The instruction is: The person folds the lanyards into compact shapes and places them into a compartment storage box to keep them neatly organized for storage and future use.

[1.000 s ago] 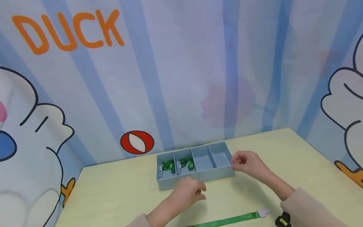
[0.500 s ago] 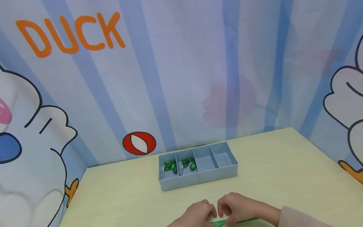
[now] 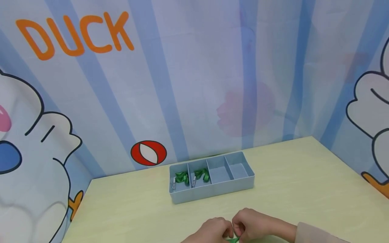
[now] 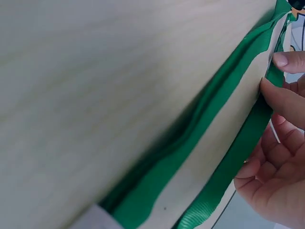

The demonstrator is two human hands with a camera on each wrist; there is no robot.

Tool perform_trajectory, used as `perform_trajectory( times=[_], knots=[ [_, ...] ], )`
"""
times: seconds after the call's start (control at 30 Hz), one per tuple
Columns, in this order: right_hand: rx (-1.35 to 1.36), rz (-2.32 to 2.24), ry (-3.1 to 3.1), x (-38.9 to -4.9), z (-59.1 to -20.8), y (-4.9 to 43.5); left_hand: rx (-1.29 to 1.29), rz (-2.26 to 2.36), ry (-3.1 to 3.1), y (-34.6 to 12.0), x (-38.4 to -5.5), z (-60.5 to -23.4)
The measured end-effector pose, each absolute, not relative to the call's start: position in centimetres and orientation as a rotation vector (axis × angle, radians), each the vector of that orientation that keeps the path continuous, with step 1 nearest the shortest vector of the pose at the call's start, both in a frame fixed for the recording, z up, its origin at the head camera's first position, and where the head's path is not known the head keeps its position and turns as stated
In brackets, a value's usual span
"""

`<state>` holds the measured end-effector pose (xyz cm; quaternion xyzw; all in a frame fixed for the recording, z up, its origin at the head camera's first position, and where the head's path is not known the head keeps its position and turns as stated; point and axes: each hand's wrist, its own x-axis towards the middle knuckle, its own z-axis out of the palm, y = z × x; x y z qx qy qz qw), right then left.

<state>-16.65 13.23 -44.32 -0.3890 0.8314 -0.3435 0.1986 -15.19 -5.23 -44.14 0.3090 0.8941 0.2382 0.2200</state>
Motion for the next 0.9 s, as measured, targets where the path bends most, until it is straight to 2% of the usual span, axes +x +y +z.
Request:
perform_trajectory(
  times=[0.13,0.43,0.6,0.9],
  knots=[
    [-1.113,-1.017,2.284,-16.5,-44.3,13.5,0.883,0.676,2.451,-5.1,-14.9,-44.2],
    [-1.031,-1.173,2.104,-17.0,-44.3,14.7,0.71,0.956,2.327,-5.8,-15.3,-44.5],
    [-1.005,-1.238,1.99,-17.5,-44.4,15.7,0.743,1.046,2.288,-6.9,-15.6,-44.5],
    [-0.96,-1.324,1.837,-18.4,-44.2,18.6,0.625,1.276,2.162,-9.1,-16.0,-44.3]
  ],
)
